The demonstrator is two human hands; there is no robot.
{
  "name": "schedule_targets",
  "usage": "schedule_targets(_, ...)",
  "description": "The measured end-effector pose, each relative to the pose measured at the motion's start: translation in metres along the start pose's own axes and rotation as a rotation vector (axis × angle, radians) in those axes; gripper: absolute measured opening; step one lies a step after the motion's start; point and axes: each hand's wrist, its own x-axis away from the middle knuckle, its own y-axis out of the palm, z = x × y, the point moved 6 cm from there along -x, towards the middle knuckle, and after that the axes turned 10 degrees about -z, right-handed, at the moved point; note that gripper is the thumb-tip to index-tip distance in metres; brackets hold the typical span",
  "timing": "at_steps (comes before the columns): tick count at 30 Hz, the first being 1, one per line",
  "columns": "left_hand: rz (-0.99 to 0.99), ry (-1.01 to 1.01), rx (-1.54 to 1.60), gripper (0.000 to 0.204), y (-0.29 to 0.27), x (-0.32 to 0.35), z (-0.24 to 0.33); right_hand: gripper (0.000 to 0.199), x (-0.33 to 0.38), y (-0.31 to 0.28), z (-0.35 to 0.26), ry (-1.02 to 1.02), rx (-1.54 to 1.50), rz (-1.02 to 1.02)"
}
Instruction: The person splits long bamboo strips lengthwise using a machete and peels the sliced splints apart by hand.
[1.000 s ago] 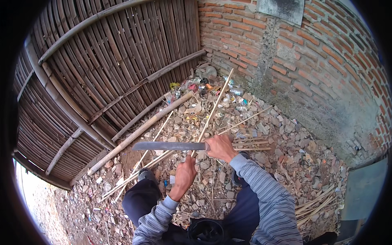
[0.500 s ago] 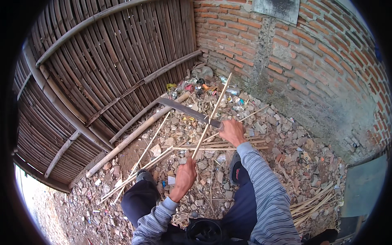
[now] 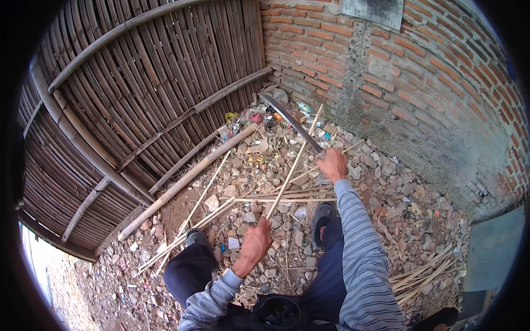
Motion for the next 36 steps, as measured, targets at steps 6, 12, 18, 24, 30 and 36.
schedule_targets(6, 0.008, 0.077, -0.047, 0.022, 0.001, 0.001, 0.011, 0.034, -0.016, -0.019, 0.135, 0.313, -0.311, 0.181)
schedule_targets(12, -0.037, 0.045, 0.267, 0.028, -0.022, -0.016, 0.009, 0.028, 0.0, -0.007, 0.105, 0.258, -0.653, 0.08)
schedule_targets(18, -0.077, -0.023, 0.321, 0.041, -0.042, -0.027, -0.005, 0.041, 0.03, -0.006, 0.02, 0.18, -1.235, -0.254)
schedule_targets(24, -0.29, 0.05, 0.392, 0.041, -0.02, -0.027, -0.018, 0.062, 0.054, -0.006, -0.054, 0.066, -1.564, -0.483)
schedule_targets(30, -0.401, -0.02, 0.276, 0.039, 0.014, -0.013, -0.051, 0.025, 0.058, 0.005, -0.068, 0.103, -1.601, -0.46)
schedule_targets(36, -0.466, -0.001, 0.301, 0.046, 0.015, -0.008, -0.06, 0.024, 0.061, 0.009, -0.072, 0.035, -1.552, -0.508)
